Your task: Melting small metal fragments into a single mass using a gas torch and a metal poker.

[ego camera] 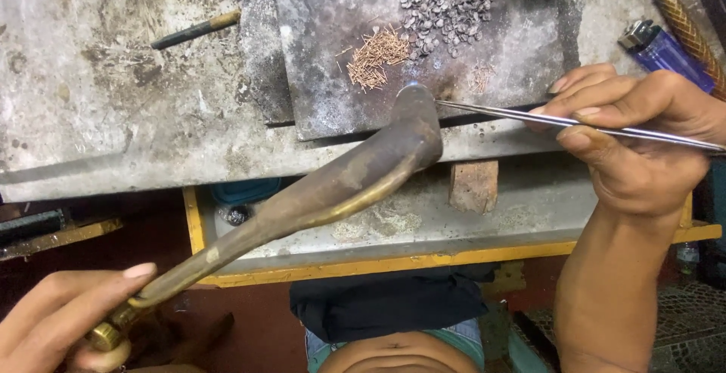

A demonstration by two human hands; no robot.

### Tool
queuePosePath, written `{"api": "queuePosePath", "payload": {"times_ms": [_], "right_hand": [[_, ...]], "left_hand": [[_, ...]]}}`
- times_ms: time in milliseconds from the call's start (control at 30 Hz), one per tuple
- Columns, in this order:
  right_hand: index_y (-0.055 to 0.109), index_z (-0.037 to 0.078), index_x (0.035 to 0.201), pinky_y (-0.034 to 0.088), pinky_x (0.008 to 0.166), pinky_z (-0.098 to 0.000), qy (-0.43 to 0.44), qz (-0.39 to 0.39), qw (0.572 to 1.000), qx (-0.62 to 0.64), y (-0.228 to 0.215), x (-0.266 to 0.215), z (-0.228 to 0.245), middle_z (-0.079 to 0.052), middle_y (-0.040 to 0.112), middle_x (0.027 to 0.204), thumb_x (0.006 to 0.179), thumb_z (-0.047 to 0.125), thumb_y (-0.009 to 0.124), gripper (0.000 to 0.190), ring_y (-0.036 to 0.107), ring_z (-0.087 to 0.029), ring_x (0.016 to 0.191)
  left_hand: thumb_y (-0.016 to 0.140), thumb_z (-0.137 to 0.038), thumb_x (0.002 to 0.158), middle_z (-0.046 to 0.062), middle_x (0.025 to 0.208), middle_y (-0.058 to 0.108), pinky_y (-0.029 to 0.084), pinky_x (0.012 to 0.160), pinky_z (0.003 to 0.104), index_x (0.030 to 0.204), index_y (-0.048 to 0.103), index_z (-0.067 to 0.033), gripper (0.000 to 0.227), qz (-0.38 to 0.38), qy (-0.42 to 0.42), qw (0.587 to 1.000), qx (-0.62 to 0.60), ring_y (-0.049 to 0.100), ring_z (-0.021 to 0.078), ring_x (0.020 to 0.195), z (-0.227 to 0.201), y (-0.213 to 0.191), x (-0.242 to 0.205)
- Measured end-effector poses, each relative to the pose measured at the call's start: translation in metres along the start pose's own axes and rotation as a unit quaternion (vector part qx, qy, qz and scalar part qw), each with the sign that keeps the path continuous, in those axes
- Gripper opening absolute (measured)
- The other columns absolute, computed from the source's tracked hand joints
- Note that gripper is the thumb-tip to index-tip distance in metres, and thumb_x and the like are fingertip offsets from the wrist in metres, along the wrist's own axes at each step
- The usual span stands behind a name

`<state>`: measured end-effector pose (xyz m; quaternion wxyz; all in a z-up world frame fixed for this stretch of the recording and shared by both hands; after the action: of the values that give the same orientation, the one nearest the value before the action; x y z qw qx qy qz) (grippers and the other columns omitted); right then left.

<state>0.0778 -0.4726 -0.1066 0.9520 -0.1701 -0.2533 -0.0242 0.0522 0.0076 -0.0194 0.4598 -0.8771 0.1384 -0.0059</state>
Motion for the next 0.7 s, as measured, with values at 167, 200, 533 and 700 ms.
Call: {"api": "queuePosePath", "payload": {"times_ms": [167, 200, 533, 700], "right_hand": [[0.051, 0.013, 0.104, 0.060, 0.110, -0.0435, -0.005, 0.020, 0.999, 0.044, 0.002, 0.010, 0.010, -0.012, 0.070, 0.104, 0.098, 0.004, 0.071, 0.023, 0.077, -0.024, 0.101], [0.051, 0.013, 0.104, 0.060, 0.110, -0.0435, -0.006, 0.021, 0.999, 0.044, -0.002, 0.009, 0.005, -0.012, 0.070, 0.104, 0.098, 0.004, 0.071, 0.023, 0.077, -0.024, 0.101], [0.065, 0.029, 0.108, 0.061, 0.105, -0.0352, -0.080, 0.064, 0.993, 0.051, -0.010, -0.004, 0.014, 0.002, 0.074, 0.111, 0.095, 0.027, 0.069, 0.014, 0.080, -0.017, 0.101], [0.060, 0.025, 0.114, 0.062, 0.099, -0.0401, -0.119, 0.053, 0.991, -0.014, -0.019, -0.011, 0.019, -0.002, 0.073, 0.104, 0.099, 0.032, 0.065, 0.017, 0.079, -0.022, 0.092]], "left_hand": [[0.056, 0.007, 0.084, 0.009, 0.109, 0.072, 0.051, 0.079, 0.024, 0.124, 0.072, -0.0094, 0.046, -0.015, 0.015, 0.999, 0.025, 0.070, 0.0136, 0.085, 0.024, 0.002, -0.007], [0.056, 0.007, 0.084, 0.009, 0.109, 0.072, 0.051, 0.079, 0.024, 0.124, 0.072, -0.0094, 0.046, -0.016, 0.015, 0.999, 0.025, 0.070, 0.0136, 0.085, 0.029, 0.002, -0.009], [0.064, -0.030, 0.077, 0.005, 0.116, 0.073, 0.055, 0.092, 0.028, 0.129, 0.071, -0.0172, 0.054, 0.031, 0.034, 0.996, 0.076, 0.073, 0.0151, 0.099, 0.053, -0.004, -0.023], [0.064, -0.016, 0.079, 0.007, 0.112, 0.074, 0.056, 0.089, 0.028, 0.129, 0.071, -0.0144, 0.051, 0.023, 0.028, 0.998, 0.059, 0.074, 0.0157, 0.096, 0.055, -0.001, -0.022]]}}
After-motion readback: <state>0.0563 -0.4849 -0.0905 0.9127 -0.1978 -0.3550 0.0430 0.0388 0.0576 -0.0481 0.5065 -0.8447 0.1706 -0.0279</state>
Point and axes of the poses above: each hand's wrist, its own x-axis towards the middle knuckle, its own y-axis out of the palm, z = x × y, the point moved 7 cm from there along x, towards the middle knuckle
